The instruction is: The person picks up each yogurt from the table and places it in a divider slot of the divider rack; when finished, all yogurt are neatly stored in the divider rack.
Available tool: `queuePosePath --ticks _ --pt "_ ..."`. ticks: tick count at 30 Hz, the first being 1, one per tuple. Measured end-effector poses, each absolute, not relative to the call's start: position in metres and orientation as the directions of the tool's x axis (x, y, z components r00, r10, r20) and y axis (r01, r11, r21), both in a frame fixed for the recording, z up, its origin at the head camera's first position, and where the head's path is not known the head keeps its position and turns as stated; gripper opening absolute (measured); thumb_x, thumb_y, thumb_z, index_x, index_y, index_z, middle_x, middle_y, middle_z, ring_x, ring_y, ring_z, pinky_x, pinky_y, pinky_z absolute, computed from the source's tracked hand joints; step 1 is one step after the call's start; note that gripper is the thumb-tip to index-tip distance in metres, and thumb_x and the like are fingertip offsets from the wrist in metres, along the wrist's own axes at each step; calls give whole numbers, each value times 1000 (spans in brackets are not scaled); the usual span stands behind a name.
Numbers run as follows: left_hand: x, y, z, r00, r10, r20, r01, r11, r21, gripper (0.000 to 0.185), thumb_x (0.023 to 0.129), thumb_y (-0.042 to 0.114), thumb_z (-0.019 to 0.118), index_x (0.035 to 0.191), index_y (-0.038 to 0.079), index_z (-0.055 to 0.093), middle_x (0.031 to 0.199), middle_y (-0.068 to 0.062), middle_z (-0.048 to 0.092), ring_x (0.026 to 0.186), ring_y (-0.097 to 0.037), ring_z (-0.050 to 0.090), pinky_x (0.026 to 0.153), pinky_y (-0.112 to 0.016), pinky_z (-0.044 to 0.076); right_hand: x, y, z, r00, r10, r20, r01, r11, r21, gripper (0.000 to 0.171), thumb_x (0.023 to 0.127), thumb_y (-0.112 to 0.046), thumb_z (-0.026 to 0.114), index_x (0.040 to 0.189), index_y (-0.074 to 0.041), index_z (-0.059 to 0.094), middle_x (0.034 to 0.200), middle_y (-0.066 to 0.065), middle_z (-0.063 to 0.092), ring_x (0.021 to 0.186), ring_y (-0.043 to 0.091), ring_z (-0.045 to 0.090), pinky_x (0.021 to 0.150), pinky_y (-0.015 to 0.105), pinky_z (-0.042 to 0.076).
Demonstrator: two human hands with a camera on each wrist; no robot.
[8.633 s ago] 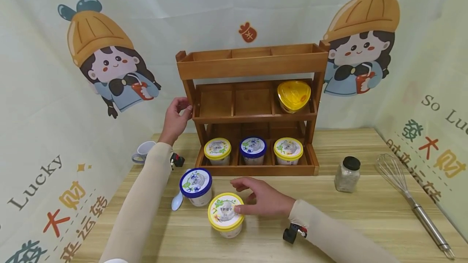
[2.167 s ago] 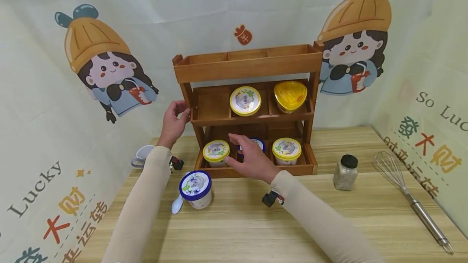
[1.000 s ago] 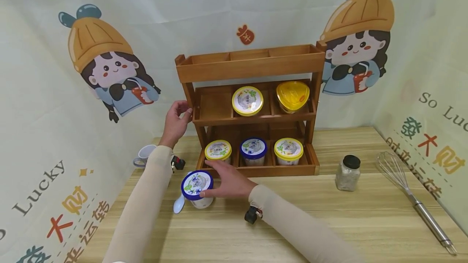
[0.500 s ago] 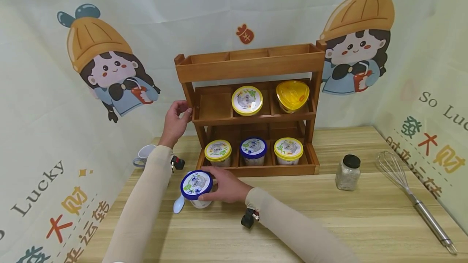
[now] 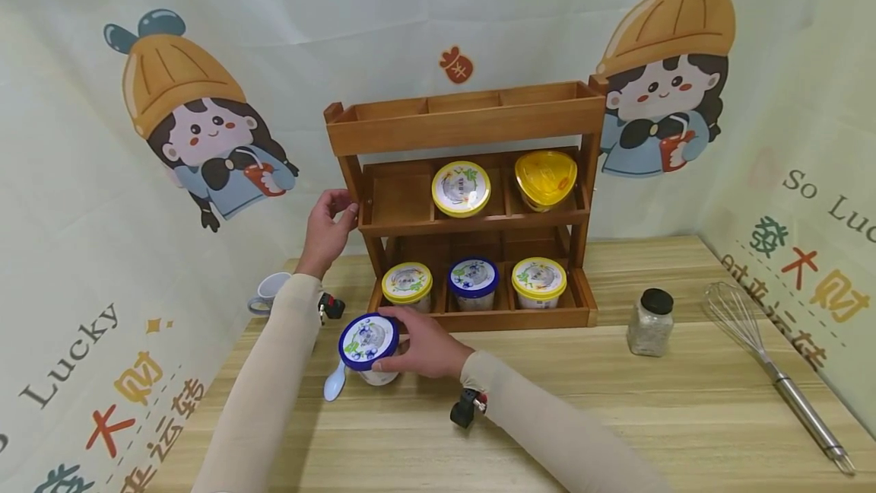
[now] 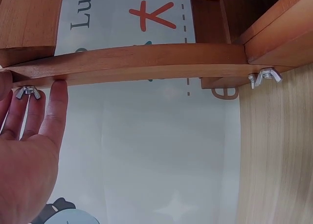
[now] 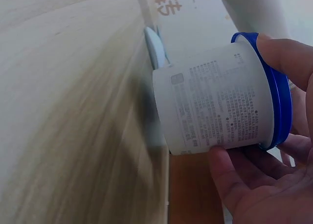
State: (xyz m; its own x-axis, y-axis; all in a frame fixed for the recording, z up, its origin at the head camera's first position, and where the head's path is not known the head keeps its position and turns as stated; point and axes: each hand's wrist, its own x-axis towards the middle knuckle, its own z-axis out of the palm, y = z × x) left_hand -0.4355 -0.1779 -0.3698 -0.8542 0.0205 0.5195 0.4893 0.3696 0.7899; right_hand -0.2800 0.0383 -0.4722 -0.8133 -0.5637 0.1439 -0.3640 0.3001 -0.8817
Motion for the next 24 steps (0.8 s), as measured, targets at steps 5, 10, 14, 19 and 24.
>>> queuePosePath --ticks 5,10,14,19,24 --pt "-435 -178 -369 -857 19 515 482 379 790 30 108 19 62 135 7 58 133 -17 65 130 -31 62 101 -49 63 -280 41 -464 -823 -541 172 -368 278 -887 88 87 -29 90 160 -13 43 149 8 58 129 24 63 101 28 61" --pt "-434 -178 -370 -863 13 505 470 389 792 31 108 20 62 136 9 58 134 -16 65 131 -30 62 102 -49 62 -280 46 -453 -827 -525 199 -363 229 -903 86 88 -27 89 159 -14 44 152 11 55 133 30 62 107 38 60" --pt "-435 -177 -370 -864 10 504 468 387 794 31 108 20 61 137 9 58 135 -15 64 131 -30 62 102 -49 62 -282 51 -444 -829 -505 239 -390 217 -895 87 87 -26 89 160 -14 43 153 12 55 134 32 62 107 44 60" --pt "-434 -177 -370 -871 3 491 452 396 799 32 109 21 61 138 9 57 136 -14 64 133 -29 61 103 -47 62 -283 60 -432 -826 -486 287 -435 224 -872 88 87 -25 89 160 -12 42 154 16 53 132 37 61 107 55 59" --pt "-434 -177 -370 -876 7 481 446 391 805 33 109 21 60 139 9 56 138 -15 64 134 -29 60 103 -47 62 -286 68 -419 -831 -455 322 -456 224 -861 88 87 -25 89 160 -11 42 156 15 51 132 37 59 108 61 55"
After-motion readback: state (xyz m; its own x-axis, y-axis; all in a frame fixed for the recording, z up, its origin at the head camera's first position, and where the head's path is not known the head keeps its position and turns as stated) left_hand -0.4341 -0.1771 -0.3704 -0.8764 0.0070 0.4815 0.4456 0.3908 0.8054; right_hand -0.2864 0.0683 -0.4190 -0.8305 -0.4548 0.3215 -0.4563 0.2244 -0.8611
